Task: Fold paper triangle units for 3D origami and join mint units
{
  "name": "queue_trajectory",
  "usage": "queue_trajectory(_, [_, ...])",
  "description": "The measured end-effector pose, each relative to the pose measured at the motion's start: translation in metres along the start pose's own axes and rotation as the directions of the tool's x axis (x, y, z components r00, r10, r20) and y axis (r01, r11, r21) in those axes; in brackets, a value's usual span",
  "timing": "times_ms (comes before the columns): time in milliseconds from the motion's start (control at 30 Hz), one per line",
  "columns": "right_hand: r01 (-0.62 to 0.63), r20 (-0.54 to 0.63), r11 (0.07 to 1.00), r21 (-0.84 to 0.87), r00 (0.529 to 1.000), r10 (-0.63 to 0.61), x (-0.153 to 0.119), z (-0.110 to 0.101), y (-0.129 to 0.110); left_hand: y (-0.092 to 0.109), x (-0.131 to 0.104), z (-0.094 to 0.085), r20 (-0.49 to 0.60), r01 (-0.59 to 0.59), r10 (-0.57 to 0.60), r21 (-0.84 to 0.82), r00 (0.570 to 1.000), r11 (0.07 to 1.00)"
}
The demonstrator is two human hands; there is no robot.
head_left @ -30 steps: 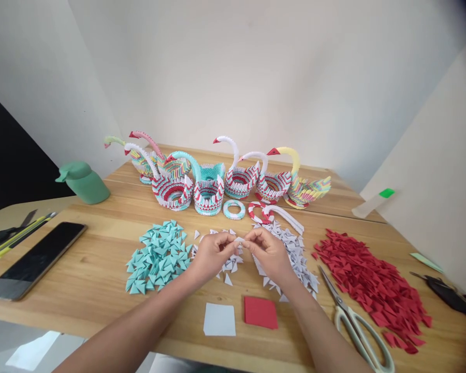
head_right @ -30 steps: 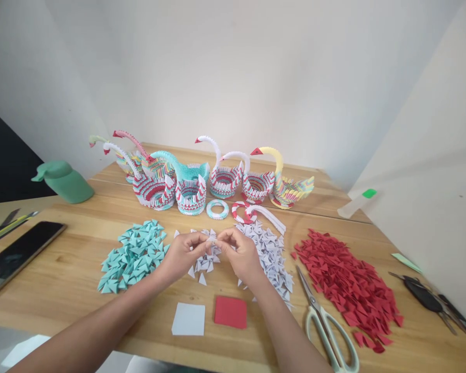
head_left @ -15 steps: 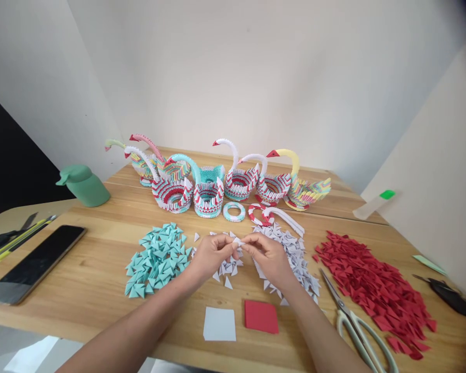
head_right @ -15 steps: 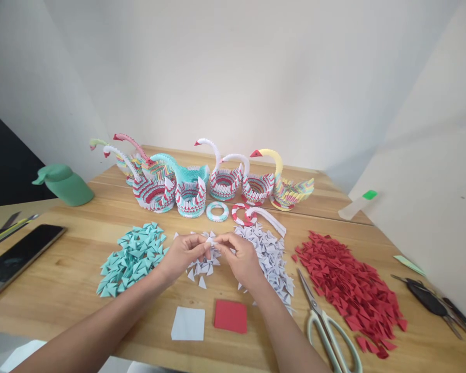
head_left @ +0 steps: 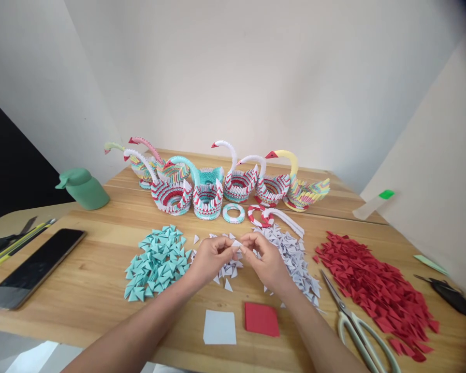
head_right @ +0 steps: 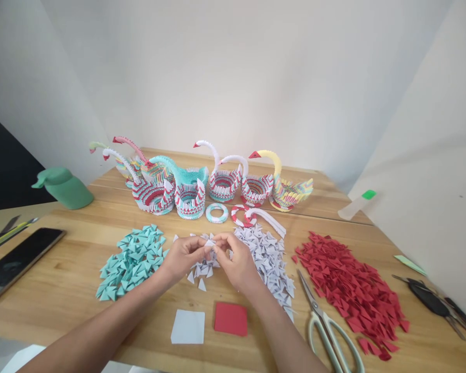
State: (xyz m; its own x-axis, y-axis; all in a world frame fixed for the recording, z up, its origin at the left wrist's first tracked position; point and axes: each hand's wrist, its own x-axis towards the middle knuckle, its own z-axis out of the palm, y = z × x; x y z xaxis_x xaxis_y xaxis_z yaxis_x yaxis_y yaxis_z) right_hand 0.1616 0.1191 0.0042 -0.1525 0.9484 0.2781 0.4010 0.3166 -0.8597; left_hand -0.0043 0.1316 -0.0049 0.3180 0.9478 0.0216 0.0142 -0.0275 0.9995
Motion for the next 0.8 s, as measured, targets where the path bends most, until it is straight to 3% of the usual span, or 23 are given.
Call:
queue_trajectory(167, [-0.021,0.003,0.996,0.081,1.000,0.021,0.001,0.000,0.001,0.008,0.001,-0.002,0.058,0.035,-0.032,-0.064,0.998,0.997])
queue_trajectory(367, [-0.047,-0.013,0.983,0.176,0.999,0.050,0.003,-0.001,0.007,0.003,0.005,-0.008,0.029,0.044,-0.042,-0.046,0.999,0.998])
queue_trajectory(500, [-0.103,0.038,0.968,0.229,0.995,0.097,0.004,-0.002,0.008,0.006,0.004,-0.007,0.029,0.015,-0.014,-0.042,0.999,0.999])
queue_trajectory(633, [-0.142,0.130,0.978,0.153,0.984,0.123,0.004,-0.004,0.007,0.007,0.001,-0.003,0.032,-0.016,0.018,-0.039,0.999,0.999])
queue_trajectory(800, [-0.119,0.100,0.990,0.070,0.989,0.112,0.002,-0.006,0.006,0.003,-0.003,0.003,-0.030,-0.074,0.077,0.098,0.997,0.992])
